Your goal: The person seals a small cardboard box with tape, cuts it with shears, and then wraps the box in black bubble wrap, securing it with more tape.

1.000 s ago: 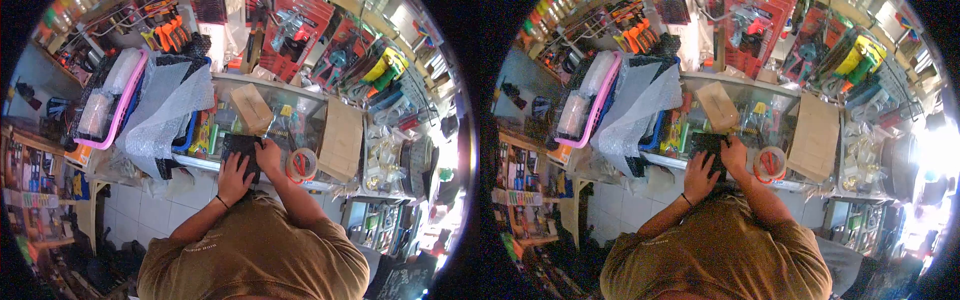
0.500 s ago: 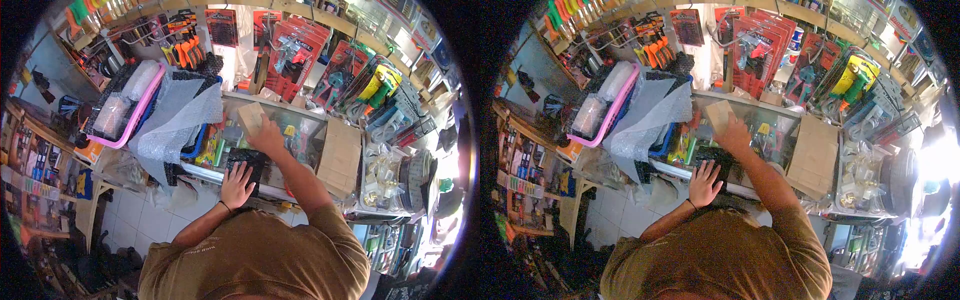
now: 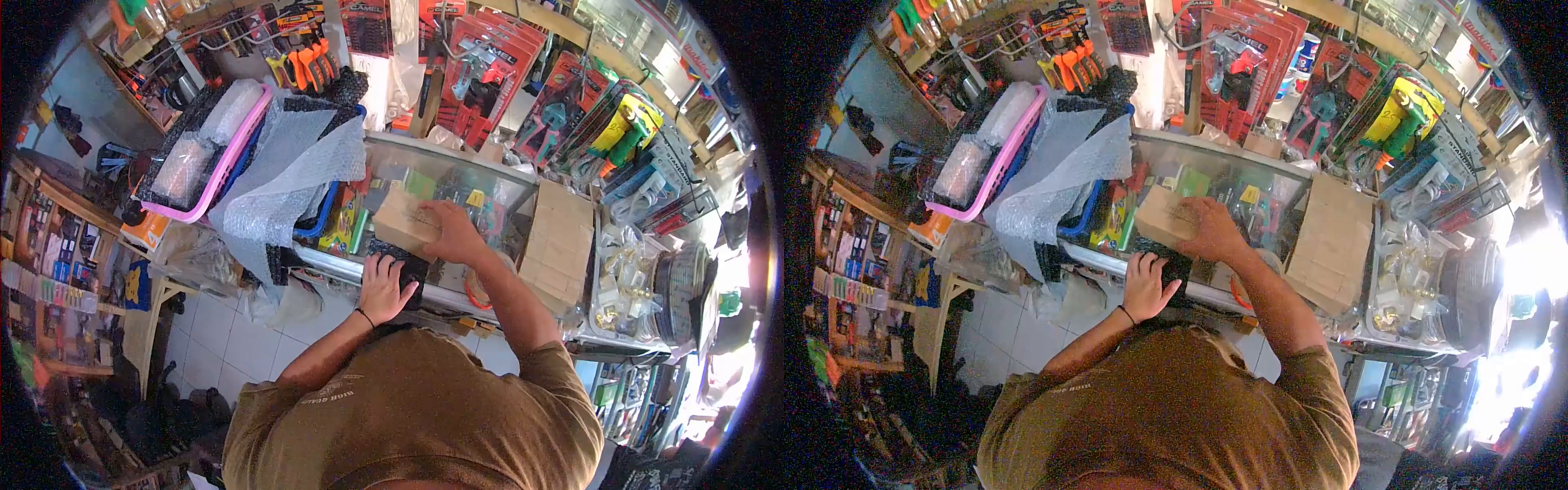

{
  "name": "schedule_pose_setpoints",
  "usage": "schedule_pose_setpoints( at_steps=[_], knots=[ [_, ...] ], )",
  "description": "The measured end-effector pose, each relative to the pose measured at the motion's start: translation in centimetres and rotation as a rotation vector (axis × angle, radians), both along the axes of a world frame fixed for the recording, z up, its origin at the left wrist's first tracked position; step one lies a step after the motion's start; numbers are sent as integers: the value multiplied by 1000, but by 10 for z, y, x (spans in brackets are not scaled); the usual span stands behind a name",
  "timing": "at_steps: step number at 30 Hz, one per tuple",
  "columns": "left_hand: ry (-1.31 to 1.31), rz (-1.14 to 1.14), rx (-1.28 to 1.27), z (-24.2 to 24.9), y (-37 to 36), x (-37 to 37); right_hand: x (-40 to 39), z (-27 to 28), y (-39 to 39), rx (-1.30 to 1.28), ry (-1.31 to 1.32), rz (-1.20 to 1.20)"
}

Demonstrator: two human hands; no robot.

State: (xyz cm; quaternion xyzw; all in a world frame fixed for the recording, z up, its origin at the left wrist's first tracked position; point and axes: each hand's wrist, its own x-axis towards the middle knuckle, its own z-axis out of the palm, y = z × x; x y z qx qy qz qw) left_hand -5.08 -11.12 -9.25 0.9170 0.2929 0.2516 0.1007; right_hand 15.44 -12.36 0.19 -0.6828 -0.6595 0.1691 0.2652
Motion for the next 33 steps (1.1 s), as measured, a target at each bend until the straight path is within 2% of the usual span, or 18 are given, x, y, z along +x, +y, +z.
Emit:
schedule_pose_setpoints(
  at_steps=[2,5,10,18,25,33],
  knots=[
    [-47,-9,22,-5,1,-2,0,-1,-3,-14,6,1],
    [20,0,50,1,-4,-6,1,-3,-4,-14,18,16],
    [5,-34,-18,1,-6,-16,2,-3,-3,-23,20,14],
    [-16,-39,-7,-4,-5,-17,-3,-10,5,143,-30,150],
    [-18,-35,-8,-7,-4,-17,-2,-12,6,57,-12,100],
    [-14,-34,-14,-5,-3,-17,1,-9,8,70,-18,161]
  ],
)
